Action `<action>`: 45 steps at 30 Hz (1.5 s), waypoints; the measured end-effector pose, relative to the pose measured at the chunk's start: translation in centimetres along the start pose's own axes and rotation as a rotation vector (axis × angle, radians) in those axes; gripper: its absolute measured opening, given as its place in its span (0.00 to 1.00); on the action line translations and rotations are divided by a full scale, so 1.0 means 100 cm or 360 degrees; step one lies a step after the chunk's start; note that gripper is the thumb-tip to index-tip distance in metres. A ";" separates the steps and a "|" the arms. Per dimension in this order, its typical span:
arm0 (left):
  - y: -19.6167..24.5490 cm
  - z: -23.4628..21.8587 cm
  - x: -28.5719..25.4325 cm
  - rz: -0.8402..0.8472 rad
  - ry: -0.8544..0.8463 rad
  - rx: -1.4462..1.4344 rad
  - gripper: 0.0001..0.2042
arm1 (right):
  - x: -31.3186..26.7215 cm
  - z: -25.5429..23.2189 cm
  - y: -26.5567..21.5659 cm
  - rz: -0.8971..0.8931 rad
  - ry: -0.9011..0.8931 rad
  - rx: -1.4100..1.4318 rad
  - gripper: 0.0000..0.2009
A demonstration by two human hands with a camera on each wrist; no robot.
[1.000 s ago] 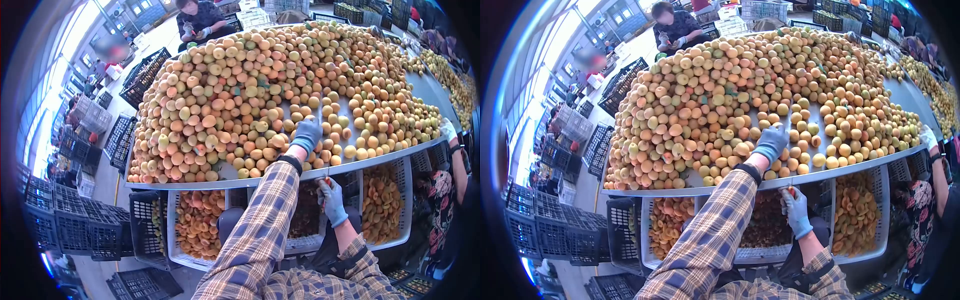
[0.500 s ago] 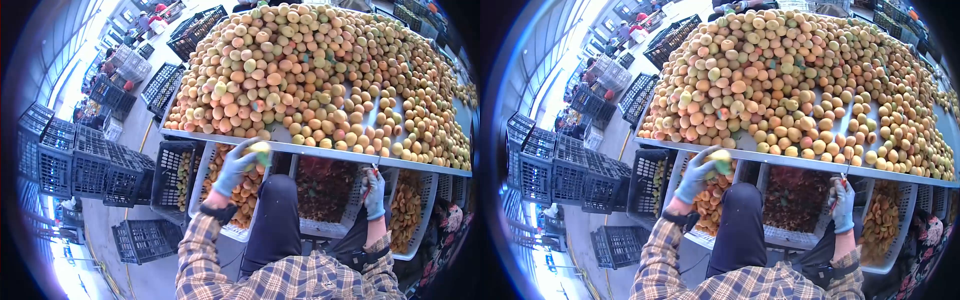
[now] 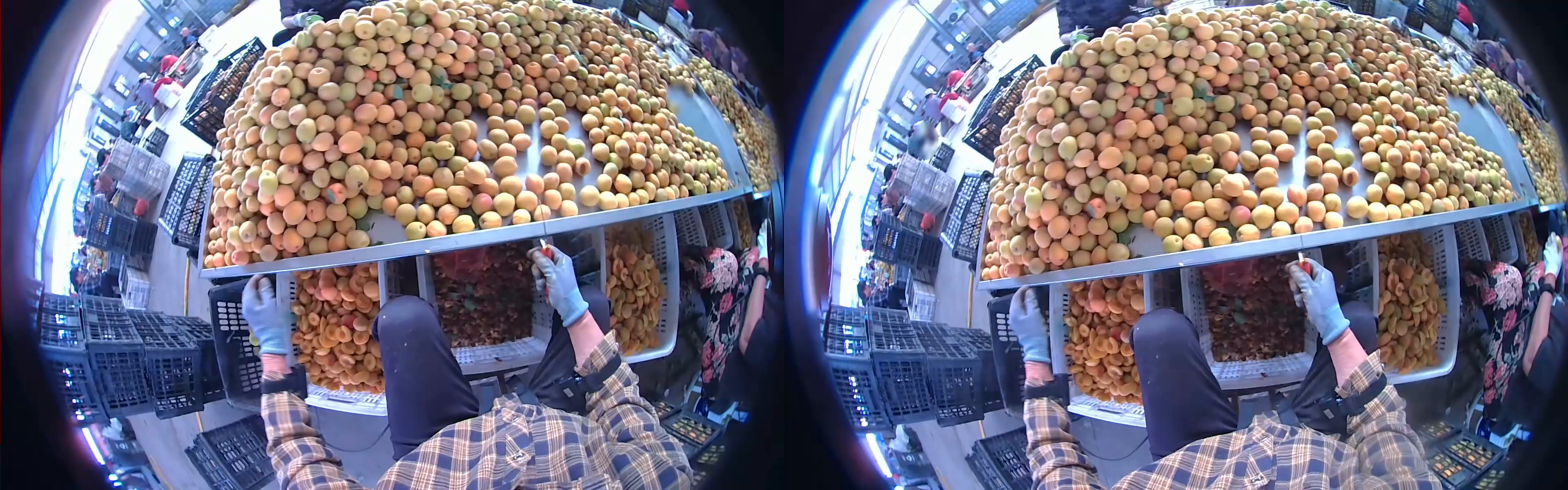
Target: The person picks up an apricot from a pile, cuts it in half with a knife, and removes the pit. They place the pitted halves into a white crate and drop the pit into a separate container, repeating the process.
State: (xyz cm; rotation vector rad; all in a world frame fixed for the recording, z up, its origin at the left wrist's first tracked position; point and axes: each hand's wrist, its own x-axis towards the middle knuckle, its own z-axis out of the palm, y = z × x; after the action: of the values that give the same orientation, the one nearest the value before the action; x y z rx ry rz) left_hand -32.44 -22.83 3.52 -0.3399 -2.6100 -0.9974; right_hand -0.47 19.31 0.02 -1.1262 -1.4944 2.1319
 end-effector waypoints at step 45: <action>0.445 0.342 -0.122 0.1066 -0.1932 -0.0780 0.25 | 0.001 -0.048 -0.028 -0.0523 0.0435 0.0936 0.10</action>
State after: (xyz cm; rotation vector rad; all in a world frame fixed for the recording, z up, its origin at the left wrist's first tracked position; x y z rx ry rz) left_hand -13.80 31.45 1.61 -2.3634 -2.5851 -1.3753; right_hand 2.51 23.66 1.75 -0.8398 -0.7828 1.9023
